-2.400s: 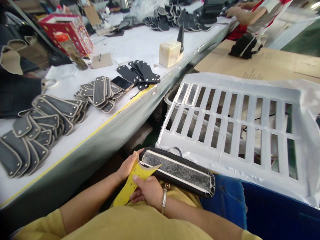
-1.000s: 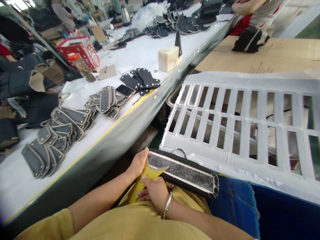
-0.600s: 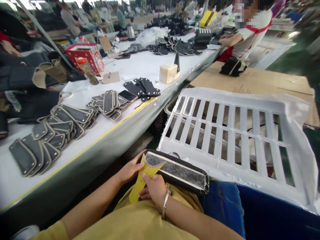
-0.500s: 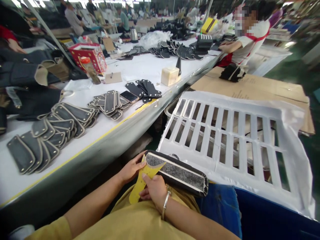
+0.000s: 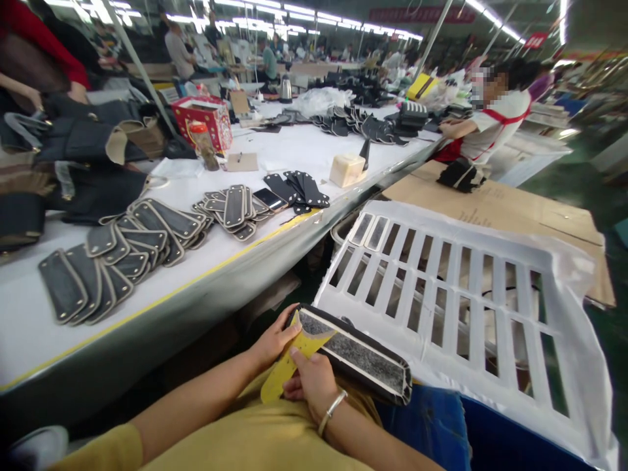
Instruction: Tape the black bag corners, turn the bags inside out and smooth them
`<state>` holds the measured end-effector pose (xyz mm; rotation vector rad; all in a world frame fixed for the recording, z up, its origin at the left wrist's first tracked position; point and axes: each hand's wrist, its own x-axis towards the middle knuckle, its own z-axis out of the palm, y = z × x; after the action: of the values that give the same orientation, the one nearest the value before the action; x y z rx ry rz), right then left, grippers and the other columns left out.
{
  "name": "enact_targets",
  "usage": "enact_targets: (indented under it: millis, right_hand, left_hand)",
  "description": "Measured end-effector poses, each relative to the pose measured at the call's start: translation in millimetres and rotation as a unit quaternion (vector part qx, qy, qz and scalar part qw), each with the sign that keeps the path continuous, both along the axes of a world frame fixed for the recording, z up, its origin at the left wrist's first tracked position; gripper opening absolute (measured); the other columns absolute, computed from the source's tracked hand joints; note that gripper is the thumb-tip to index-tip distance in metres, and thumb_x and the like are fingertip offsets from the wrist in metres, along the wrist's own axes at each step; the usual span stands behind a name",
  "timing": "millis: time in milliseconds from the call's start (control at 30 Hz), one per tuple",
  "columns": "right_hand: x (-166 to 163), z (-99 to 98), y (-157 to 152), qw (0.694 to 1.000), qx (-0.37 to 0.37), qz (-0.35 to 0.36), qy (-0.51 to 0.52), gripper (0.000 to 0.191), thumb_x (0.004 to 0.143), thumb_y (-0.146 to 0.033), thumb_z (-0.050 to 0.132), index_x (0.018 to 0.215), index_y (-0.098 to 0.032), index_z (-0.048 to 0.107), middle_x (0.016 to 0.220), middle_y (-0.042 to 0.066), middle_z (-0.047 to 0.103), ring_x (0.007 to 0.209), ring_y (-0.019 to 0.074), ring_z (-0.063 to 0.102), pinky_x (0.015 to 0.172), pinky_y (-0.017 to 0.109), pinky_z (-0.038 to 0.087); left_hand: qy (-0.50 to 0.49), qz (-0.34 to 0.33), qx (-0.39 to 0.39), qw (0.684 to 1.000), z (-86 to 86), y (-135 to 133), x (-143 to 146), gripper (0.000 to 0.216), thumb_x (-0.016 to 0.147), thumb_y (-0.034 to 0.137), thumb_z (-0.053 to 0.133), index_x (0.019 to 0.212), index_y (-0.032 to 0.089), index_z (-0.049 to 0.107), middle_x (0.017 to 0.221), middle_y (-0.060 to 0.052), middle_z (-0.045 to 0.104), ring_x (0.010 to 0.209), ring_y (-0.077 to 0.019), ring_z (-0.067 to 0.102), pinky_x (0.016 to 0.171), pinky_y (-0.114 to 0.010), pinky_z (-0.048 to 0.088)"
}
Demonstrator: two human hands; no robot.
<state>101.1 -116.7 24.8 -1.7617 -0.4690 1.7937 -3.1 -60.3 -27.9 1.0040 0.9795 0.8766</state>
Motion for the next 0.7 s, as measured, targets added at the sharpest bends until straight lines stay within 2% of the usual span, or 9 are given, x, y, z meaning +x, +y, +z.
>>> enact_targets:
  millis: [167, 267, 333, 400, 467, 600, 700]
  right_hand:
    - [5.6, -2.2, -12.1, 0.996, 0.053, 0.035, -0.058, 0.028, 0.079, -0.040, 0.053, 0.068, -0.015, 0.054, 0.043, 0.001, 0.056, 0.033, 0.0109, 0.049, 0.035, 0.020, 0.042]
    - [16.2, 1.6, -17.2, 0.989, 0.105, 0.061, -0.085, 0.031, 0.077, -0.044, 0.056, 0.069, -0.014, 0.058, 0.044, 0.002, 0.057, 0.036, 0.0130, 0.050, 0.039, 0.022, 0.042]
    - [25.3, 8.5, -17.4, 0.977, 0.175, 0.056, -0.104, 0.033, 0.074, -0.046, 0.060, 0.071, -0.013, 0.061, 0.058, 0.005, 0.065, 0.049, 0.0166, 0.058, 0.049, 0.025, 0.047]
    - [33.3, 16.7, -13.9, 0.961, 0.245, 0.037, -0.122, 0.034, 0.073, -0.046, 0.063, 0.075, -0.013, 0.063, 0.076, 0.008, 0.069, 0.068, 0.0208, 0.062, 0.064, 0.027, 0.050]
    - [37.8, 23.9, -6.1, 0.952, 0.282, 0.014, -0.122, 0.033, 0.075, -0.046, 0.062, 0.080, -0.013, 0.065, 0.085, 0.008, 0.069, 0.080, 0.0235, 0.063, 0.071, 0.029, 0.050]
    - [35.4, 29.5, 19.5, 0.948, 0.307, -0.018, -0.084, 0.035, 0.079, -0.046, 0.056, 0.092, -0.014, 0.065, 0.086, 0.009, 0.068, 0.082, 0.0247, 0.063, 0.070, 0.032, 0.051]
    - [29.5, 28.9, 40.2, 0.944, 0.323, -0.037, -0.058, 0.030, 0.079, -0.044, 0.056, 0.086, -0.016, 0.064, 0.080, 0.008, 0.067, 0.077, 0.0227, 0.063, 0.069, 0.033, 0.050]
  left_hand:
    - [0.012, 0.036, -0.022, 0.999, -1.7, -11.1, 0.5, 0.070, 0.075, 0.041, 0.065, 0.134, 0.020, 0.032, 0.124, -0.010, 0.052, 0.108, -0.0230, 0.053, 0.094, -0.036, 0.042]
    - [-0.072, -0.029, -0.100, 0.992, -3.4, -18.0, -13.3, 0.088, 0.071, 0.044, 0.068, 0.140, 0.026, 0.017, 0.124, -0.012, 0.051, 0.087, -0.0209, 0.062, 0.075, -0.036, 0.051]
    - [-0.145, -0.051, -0.149, 0.977, -5.2, -20.7, -23.7, 0.086, 0.074, 0.044, 0.065, 0.141, 0.028, 0.014, 0.119, -0.013, 0.054, 0.076, -0.0180, 0.064, 0.065, -0.033, 0.052]
    - [-0.188, -0.028, -0.179, 0.965, -7.0, -20.4, -30.2, 0.077, 0.077, 0.041, 0.062, 0.139, 0.024, 0.021, 0.110, -0.012, 0.058, 0.071, -0.0163, 0.065, 0.063, -0.030, 0.052]
    - [-0.201, 0.001, -0.187, 0.961, -8.1, -16.9, -31.5, 0.067, 0.077, 0.036, 0.062, 0.134, 0.021, 0.031, 0.100, -0.009, 0.061, 0.066, -0.0150, 0.065, 0.060, -0.029, 0.053]
    - [-0.191, 0.004, -0.179, 0.965, -5.1, -5.2, -26.9, 0.056, 0.073, 0.027, 0.063, 0.124, 0.020, 0.041, 0.089, -0.005, 0.061, 0.056, -0.0121, 0.063, 0.055, -0.027, 0.053]
    - [-0.177, -0.006, -0.183, 0.967, -0.1, 1.2, -25.7, 0.051, 0.069, 0.023, 0.062, 0.117, 0.020, 0.044, 0.093, -0.005, 0.060, 0.054, -0.0111, 0.062, 0.052, -0.027, 0.053]
